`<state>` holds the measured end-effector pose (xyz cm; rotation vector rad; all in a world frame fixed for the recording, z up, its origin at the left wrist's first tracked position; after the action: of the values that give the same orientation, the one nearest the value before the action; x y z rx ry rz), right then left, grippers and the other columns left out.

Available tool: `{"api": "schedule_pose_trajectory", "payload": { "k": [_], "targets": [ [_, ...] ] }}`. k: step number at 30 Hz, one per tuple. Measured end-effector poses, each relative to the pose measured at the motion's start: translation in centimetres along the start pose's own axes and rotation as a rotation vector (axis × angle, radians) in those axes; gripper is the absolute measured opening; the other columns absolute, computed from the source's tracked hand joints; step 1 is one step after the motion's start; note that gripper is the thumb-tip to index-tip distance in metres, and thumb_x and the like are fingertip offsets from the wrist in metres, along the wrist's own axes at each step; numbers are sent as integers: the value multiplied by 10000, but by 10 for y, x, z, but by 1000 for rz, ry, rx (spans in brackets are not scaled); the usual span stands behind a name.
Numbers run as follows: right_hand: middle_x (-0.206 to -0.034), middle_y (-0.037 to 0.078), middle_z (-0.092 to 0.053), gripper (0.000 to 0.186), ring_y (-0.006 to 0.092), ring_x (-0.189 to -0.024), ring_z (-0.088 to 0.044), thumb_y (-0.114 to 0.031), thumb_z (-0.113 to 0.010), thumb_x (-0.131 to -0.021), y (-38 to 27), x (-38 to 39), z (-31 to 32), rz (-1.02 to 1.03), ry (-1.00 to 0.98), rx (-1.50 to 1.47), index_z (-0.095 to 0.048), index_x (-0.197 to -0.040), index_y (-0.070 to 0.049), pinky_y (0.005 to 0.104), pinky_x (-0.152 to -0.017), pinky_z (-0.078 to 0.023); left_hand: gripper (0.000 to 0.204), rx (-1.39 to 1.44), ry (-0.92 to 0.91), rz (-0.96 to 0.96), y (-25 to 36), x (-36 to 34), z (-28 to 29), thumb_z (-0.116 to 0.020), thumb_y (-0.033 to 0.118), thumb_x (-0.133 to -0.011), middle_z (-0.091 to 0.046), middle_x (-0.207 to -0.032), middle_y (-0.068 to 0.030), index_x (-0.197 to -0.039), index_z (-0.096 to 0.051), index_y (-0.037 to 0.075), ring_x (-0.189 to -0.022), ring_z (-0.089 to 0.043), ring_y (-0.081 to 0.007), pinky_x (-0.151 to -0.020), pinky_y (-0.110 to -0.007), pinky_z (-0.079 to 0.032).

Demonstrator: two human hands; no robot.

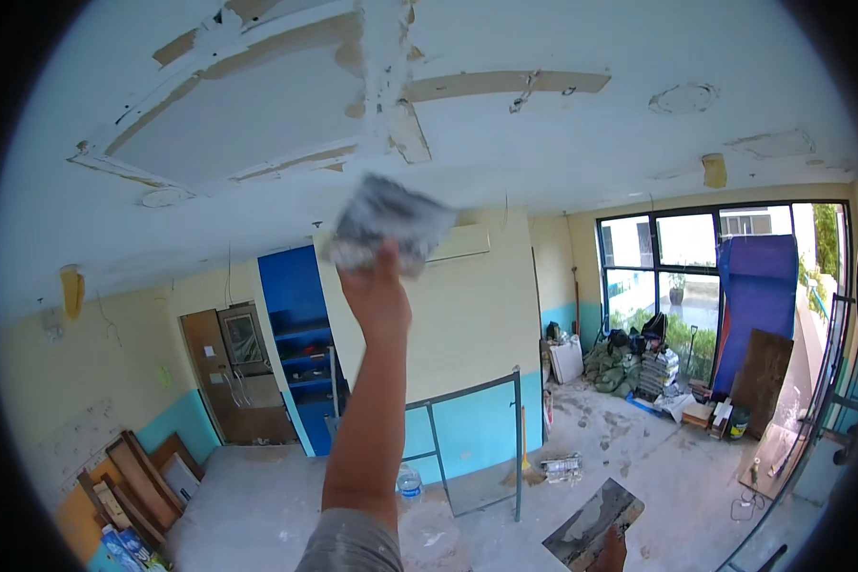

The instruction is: The person presses tape along ceiling cracks by hand, scoops joint compound onto putty knives, and applies the compound to the ceiling using a putty knife.

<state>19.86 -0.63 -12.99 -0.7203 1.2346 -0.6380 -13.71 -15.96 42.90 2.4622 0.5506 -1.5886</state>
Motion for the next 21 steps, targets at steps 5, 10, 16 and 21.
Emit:
{"api": "schedule_pose_trajectory", "payload": {
  "k": [5, 10, 16, 21],
  "targets": [
    [-1310, 297, -443, 661, 448, -1208, -430, -428, -442, -918, 24, 2, 25, 328, 104, 439, -353, -1375, 42, 488, -1049, -321, 455, -233, -43, 74, 0, -110, -53, -602, 217, -915, -513, -1260, -85, -1296, -423, 42, -1107, -523, -246, -946, -385, -430],
    [-1308, 306, -438, 683, 479, -1202, -417, -429, -481, -899, 9, 2, 52, 236, 166, 278, -341, -1381, 33, 508, -1047, -320, 437, 521, -41, 184, -9, -188, -86, -521, 341, -961, -506, -1235, -118, -1227, -432, 6, -1038, -542, -268, -823, -414, -448],
    [-1294, 275, -463, 600, 429, -1184, -457, -330, -508, -923, 35, 13, 78, 181, 217, 168, -349, -1382, 21, 474, -1007, -379, 415, 676, -66, 199, 17, -235, -112, -474, 273, -983, -471, -1322, -132, -1304, -404, 20, -1228, -447, -323, -1028, -566, -339],
    [-1250, 273, -496, 561, 418, -1141, -492, -267, -521, -923, 8, 14, 85, 312, 289, 471, -358, -1376, 20, 468, -982, -404, 462, 332, 9, 317, 17, -247, -107, -450, 283, -990, -450, -1310, -191, -1322, -346, -22, -1186, -483, -381, -983, -568, -439]
  ]
}}
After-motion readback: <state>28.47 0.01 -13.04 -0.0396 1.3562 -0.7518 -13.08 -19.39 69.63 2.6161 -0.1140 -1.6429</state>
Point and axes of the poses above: each hand's wrist, its own x-axis away from the middle knuckle, its own z-axis out of the back of the hand, y = z × x, the point moved 6 cm from there along -x, towards the middle knuckle
